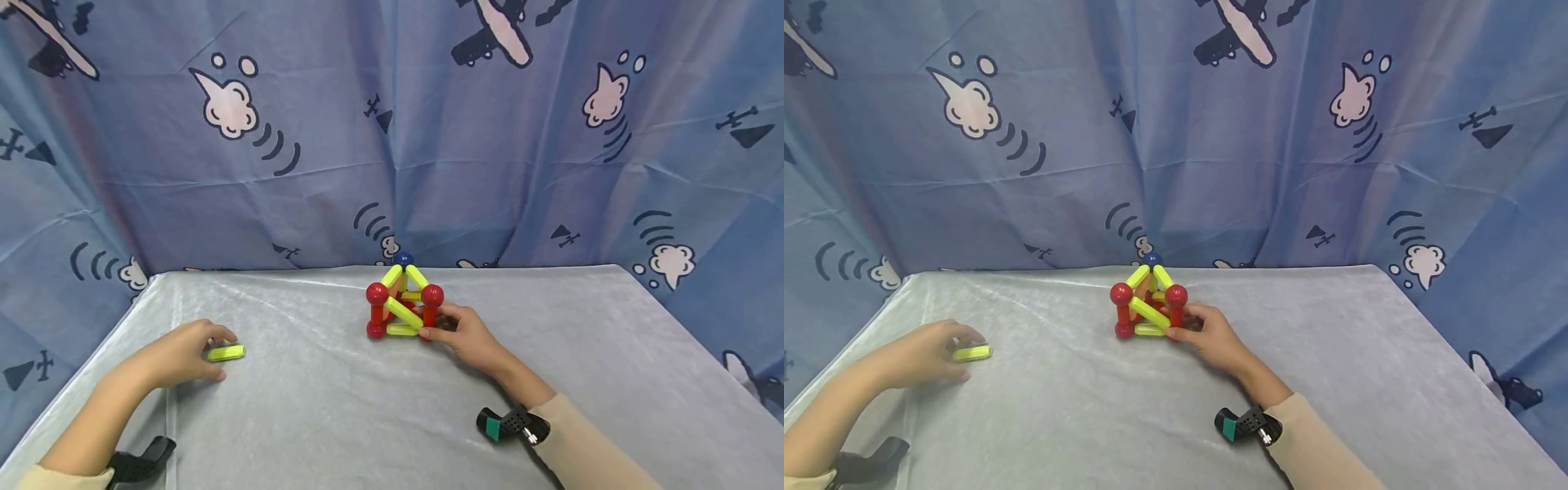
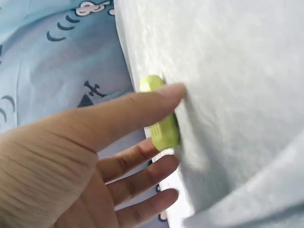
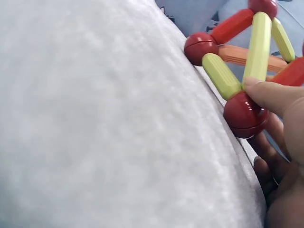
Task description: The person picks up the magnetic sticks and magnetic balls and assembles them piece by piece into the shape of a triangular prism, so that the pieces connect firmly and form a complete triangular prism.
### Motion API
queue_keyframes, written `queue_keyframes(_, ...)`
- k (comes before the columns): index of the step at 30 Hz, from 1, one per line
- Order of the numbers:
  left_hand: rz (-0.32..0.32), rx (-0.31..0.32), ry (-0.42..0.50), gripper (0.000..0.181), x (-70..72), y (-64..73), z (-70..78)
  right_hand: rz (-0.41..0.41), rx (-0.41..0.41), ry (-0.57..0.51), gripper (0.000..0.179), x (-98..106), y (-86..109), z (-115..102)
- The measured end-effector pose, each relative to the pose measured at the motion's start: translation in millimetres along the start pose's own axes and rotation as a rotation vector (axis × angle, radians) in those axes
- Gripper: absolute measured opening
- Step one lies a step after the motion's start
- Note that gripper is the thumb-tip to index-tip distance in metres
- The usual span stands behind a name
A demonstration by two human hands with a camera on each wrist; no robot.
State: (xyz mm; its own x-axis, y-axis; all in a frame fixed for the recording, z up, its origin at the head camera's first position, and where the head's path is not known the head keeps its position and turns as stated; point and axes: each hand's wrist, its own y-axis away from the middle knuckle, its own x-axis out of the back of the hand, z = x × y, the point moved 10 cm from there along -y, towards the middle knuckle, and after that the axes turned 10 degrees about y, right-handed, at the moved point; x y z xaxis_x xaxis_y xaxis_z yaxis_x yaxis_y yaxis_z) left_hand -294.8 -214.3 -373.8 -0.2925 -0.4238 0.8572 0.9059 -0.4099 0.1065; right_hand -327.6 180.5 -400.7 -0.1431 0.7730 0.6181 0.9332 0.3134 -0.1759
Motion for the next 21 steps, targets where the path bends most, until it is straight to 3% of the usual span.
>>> queue_keyframes(4,0.012,0.002,0.043,0.029,-0.4,1.7,-5.2,-0.042,-0.026,-0.059,0.041,0,-1.2,2)
queue_keyframes(10,0.073,-0.073,0.044,0.015,1.3,-7.3,12.9,-0.069,-0.046,-0.104,0.043,-2,-1.7,3)
queue_keyframes(14,0.127,-0.120,0.072,0.015,7.1,-21.2,47.4,-0.065,-0.040,-0.104,0.043,-1,-0.8,4)
queue_keyframes(21,0.300,-0.243,0.139,0.020,18.0,-45.6,122.2,-0.053,-0.028,-0.098,0.043,-1,-0.8,5)
